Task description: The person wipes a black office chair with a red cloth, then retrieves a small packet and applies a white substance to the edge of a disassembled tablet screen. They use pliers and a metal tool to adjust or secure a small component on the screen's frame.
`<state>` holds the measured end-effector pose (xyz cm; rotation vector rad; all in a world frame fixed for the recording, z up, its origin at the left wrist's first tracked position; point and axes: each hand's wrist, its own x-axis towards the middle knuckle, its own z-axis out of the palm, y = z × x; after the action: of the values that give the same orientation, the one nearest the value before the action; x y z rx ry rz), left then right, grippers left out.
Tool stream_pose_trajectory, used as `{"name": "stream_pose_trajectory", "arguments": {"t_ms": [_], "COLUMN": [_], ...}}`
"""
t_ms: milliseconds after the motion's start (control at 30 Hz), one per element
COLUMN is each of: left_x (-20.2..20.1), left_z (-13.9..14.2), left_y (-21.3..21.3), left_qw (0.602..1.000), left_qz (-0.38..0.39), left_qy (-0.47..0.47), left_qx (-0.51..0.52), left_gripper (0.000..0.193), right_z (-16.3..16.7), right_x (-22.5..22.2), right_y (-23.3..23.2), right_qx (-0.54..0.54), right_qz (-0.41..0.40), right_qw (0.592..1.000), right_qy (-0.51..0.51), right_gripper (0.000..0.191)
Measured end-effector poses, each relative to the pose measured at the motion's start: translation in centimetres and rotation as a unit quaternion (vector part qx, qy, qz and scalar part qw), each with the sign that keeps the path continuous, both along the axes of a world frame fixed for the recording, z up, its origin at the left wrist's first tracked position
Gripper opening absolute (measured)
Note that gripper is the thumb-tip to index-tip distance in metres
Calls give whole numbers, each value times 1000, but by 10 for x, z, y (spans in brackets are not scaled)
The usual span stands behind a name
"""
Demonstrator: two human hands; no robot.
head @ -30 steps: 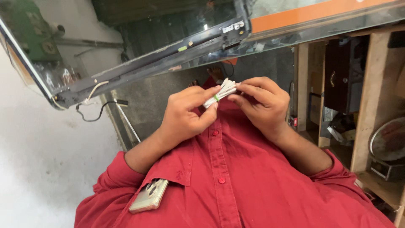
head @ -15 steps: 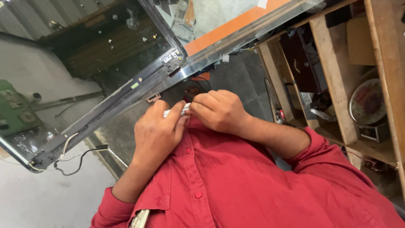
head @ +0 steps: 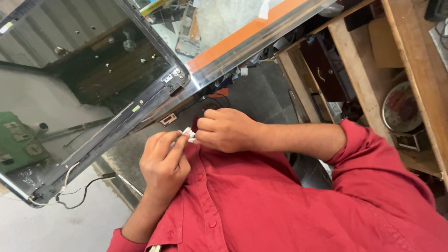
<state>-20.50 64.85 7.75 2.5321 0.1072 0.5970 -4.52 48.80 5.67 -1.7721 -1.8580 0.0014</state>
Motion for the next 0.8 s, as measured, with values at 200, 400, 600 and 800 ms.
{"name": "stream_pose_trajectory", "arguments": {"t_ms": [200, 400, 600, 800], "left_x": [-2, -6, -21, -34], "left_z": [-2, -10, -19, -17], "left_y": [3, -4, -11, 3], "left_qw": [998, 996, 1000, 992], "left_qz": [14, 15, -5, 126], "left_qy": [34, 35, 12, 26], "left_qx": [59, 84, 19, -15], "left_gripper": [21, 12, 21, 19], "right_z": [6, 0, -6, 5], "right_x": [-13, -10, -16, -9], "right_y": [5, 4, -9, -23], "right_qx": [41, 49, 36, 13], "right_qz": [-24, 8, 47, -50], "right_qw": [997, 995, 985, 953], "right_qy": [63, -87, 160, 297], "right_gripper": [20, 14, 25, 21]}}
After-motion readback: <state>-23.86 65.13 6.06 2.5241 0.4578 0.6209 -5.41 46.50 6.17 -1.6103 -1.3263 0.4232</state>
